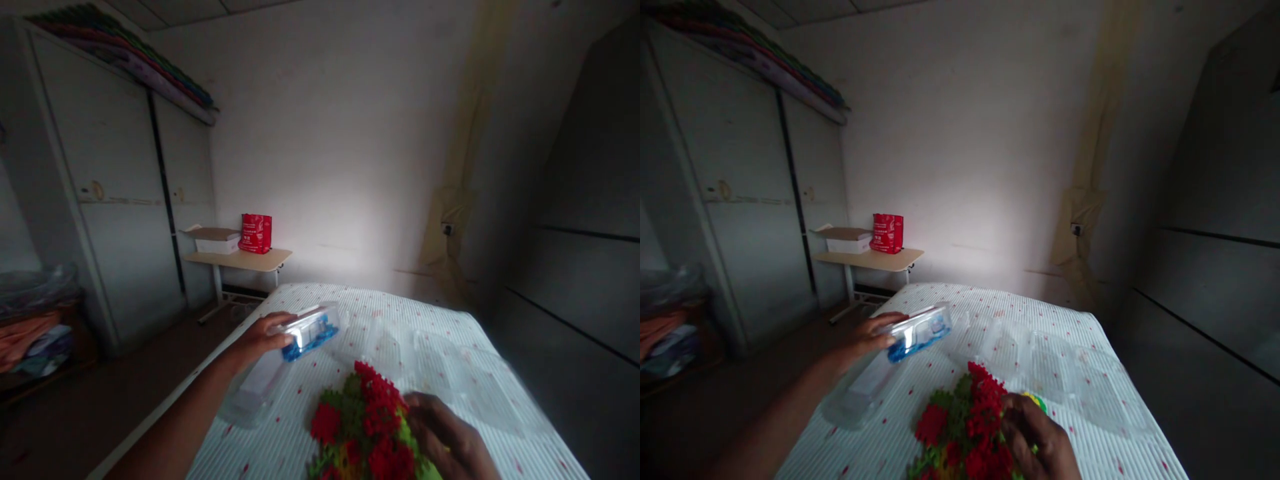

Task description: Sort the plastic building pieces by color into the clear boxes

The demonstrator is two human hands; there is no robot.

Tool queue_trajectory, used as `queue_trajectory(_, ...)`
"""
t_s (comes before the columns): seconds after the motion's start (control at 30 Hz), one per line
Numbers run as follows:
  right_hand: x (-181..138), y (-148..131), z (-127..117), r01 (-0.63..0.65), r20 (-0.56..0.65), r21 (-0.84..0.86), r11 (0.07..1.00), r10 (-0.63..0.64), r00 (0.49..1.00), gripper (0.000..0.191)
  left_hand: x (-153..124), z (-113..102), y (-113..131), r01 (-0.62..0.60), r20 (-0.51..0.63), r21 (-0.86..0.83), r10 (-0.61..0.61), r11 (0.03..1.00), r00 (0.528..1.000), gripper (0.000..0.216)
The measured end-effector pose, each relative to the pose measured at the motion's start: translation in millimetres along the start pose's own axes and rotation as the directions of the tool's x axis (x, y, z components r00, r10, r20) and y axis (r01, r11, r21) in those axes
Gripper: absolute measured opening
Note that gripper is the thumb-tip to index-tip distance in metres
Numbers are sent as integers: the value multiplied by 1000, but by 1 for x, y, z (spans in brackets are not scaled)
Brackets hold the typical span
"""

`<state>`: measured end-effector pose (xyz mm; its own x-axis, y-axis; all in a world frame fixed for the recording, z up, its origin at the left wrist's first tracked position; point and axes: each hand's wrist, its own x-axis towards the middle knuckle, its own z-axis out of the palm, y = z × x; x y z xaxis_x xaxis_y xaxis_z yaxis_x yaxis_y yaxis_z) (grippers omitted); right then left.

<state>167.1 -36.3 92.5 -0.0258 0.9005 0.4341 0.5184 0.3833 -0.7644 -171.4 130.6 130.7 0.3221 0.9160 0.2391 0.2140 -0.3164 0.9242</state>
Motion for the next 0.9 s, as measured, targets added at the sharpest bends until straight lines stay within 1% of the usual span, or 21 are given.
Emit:
queue_trajectory(0.03, 2, -5, 0, 25, -31, -5, 1000, -25, 999, 29, -10, 4, 9, -14, 25, -96, 17, 995, 1000, 52)
queue_trajectory(0.1, 7, -17, 0, 53, -81, -15, 999, -54, 995, 34, -28, 14, 26, -3, 95, -235, 27, 972, 995, 49)
queue_trajectory(0.17, 10, -30, -2, 79, -105, -12, 997, -80, 991, 44, -43, 27, 42, 22, 171, -321, 35, 947, 985, 48)
queue_trajectory(0.23, 11, -41, -5, 125, -105, 13, 992, -123, 987, 52, -54, 41, 53, 47, 262, -379, 59, 924, 963, 47)
queue_trajectory(0.3, 10, -50, -9, 145, -46, 72, 987, -142, 989, 54, -62, 53, 59, 82, 370, -409, 83, 909, 925, 48)
queue_trajectory(0.37, 7, -57, -13, 108, 73, 171, 979, -122, 990, 46, -67, 63, 58, 119, 459, -427, 101, 896, 883, 54)
queue_trajectory(0.43, 2, -62, -15, 48, 162, 276, 960, -96, 982, 33, -71, 73, 51, 152, 507, -449, 111, 881, 855, 63)
queue_trajectory(0.47, -1, -64, -15, 24, 172, 319, 947, -82, 982, 29, -72, 78, 46, 167, 511, -463, 108, 870, 853, 67)
queue_trajectory(0.5, -4, -65, -15, 6, 157, 354, 935, -66, 985, 27, -73, 84, 41, 182, 499, -481, 97, 858, 861, 70)
queue_trajectory(0.53, -8, -66, -13, -4, 127, 380, 925, -48, 991, 27, -74, 90, 36, 190, 460, -506, 78, 841, 884, 72)
queue_trajectory(0.57, -11, -66, -11, -11, 92, 398, 917, -28, 995, 27, -75, 97, 31, 189, 392, -539, 46, 821, 919, 71)
queue_trajectory(0.6, -14, -66, -9, -13, 50, 405, 914, -8, 999, 27, -75, 105, 27, 169, 293, -577, 9, 799, 956, 70)
queue_trajectory(0.63, -17, -66, -6, -9, 5, 400, 916, 7, 1000, 27, -76, 113, 24, 138, 179, -615, -33, 776, 983, 68)
queue_trajectory(0.67, -19, -65, -3, 1, -44, 383, 924, 17, 999, 27, -77, 122, 22, 113, 84, -656, -76, 746, 994, 67)
queue_trajectory(0.7, -22, -65, 0, 17, -99, 355, 935, 19, 995, 27, -78, 131, 20, 83, 7, -702, -109, 708, 994, 65)
queue_trajectory(0.77, -26, -64, 6, 51, -204, 284, 958, 8, 979, 26, -82, 149, 18, 27, -81, -788, -148, 615, 986, 62)
queue_trajectory(0.83, -28, -63, 13, 72, -272, 216, 974, -11, 962, 24, -87, 165, 17, -3, -115, -863, -189, 505, 975, 54)
queue_trajectory(0.9, -30, -62, 20, 85, -323, 160, 983, -29, 946, 21, -94, 178, 15, 10, -96, -917, -246, 398, 965, 46)
